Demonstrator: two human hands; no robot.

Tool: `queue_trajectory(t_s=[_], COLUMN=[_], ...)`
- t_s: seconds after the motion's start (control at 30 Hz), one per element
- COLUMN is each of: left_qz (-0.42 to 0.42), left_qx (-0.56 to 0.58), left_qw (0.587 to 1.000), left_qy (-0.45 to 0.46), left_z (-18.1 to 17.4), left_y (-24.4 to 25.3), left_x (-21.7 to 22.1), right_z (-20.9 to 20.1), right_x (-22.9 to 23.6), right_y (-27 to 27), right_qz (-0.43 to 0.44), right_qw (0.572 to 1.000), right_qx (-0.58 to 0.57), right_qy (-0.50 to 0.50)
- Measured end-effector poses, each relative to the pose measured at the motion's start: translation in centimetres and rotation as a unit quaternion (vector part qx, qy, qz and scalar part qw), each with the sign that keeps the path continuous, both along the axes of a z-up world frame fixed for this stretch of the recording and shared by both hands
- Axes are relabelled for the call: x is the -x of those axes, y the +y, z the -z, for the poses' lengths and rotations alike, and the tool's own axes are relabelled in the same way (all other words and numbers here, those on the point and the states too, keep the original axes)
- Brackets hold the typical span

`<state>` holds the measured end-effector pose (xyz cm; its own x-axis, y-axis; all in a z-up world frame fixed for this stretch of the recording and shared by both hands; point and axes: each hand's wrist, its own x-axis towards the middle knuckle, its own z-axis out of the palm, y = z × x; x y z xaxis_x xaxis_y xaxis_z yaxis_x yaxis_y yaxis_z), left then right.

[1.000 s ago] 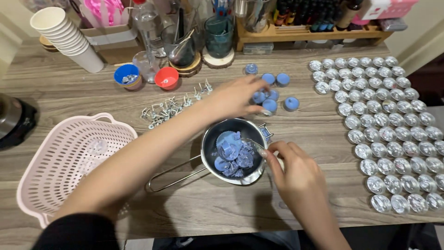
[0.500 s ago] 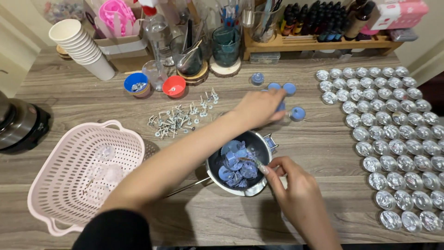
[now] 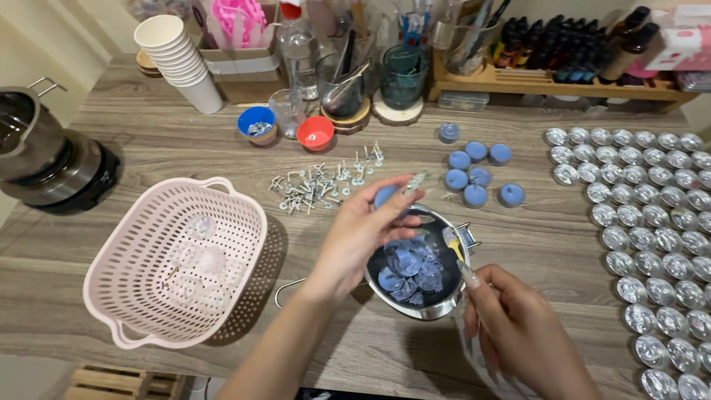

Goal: The person cleans blue wax objects in a small metal pot using a small wooden tool to scrape away excess material and then places the cleaned items into a pink basket.

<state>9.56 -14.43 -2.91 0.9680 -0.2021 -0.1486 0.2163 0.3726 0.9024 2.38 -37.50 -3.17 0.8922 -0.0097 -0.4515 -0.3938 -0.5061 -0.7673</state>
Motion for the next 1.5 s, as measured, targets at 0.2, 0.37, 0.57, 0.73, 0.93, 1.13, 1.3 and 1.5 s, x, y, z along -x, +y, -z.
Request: queue_trajectory(t_s=[0.2, 0.37, 0.57, 0.73, 0.93, 1.13, 1.3, 1.5], left_qz=[-0.047, -0.045, -0.069, -0.086, -0.093, -0.087, -0.087, -0.089], left_qx=[0.170, 0.168, 0.097, 0.061, -0.049, -0.039, -0.033, -0.095], left_qw=[0.982, 0.984, 0.993, 0.992, 0.989, 0.992, 0.989, 0.984], left_qy=[0.065, 0.040, -0.010, -0.065, -0.105, -0.084, -0.116, -0.120], left_z=[0.9, 0.9, 1.3, 1.8, 1.0, 0.5, 0.5, 0.5], left_y=[-0.1, -0.6, -1.3, -1.4, -1.6, -2.0, -2.4, -2.9], left_x=[2.6, 3.7, 4.4, 4.2, 4.2, 4.2, 3.7, 3.5], right_z=[-3.1, -4.6, -4.9, -4.5, -4.4, -5.3, -5.5, -4.5], right_x=[0.2, -0.1, 0.4, 0.5, 0.6, 0.7, 0.4, -0.2], right_y=[3.3, 6.1, 7.2, 7.7, 7.4, 7.9, 8.1, 7.3], right_qz=[-0.027, -0.081, -0.070, -0.057, -0.075, -0.028, 0.016, -0.004], right_qw=[0.994, 0.982, 0.982, 0.988, 0.980, 0.995, 1.000, 0.999], right_qx=[0.105, 0.125, 0.152, 0.115, 0.123, 0.061, 0.022, -0.013], right_qy=[-0.015, -0.114, -0.084, -0.083, -0.135, -0.080, -0.005, -0.044])
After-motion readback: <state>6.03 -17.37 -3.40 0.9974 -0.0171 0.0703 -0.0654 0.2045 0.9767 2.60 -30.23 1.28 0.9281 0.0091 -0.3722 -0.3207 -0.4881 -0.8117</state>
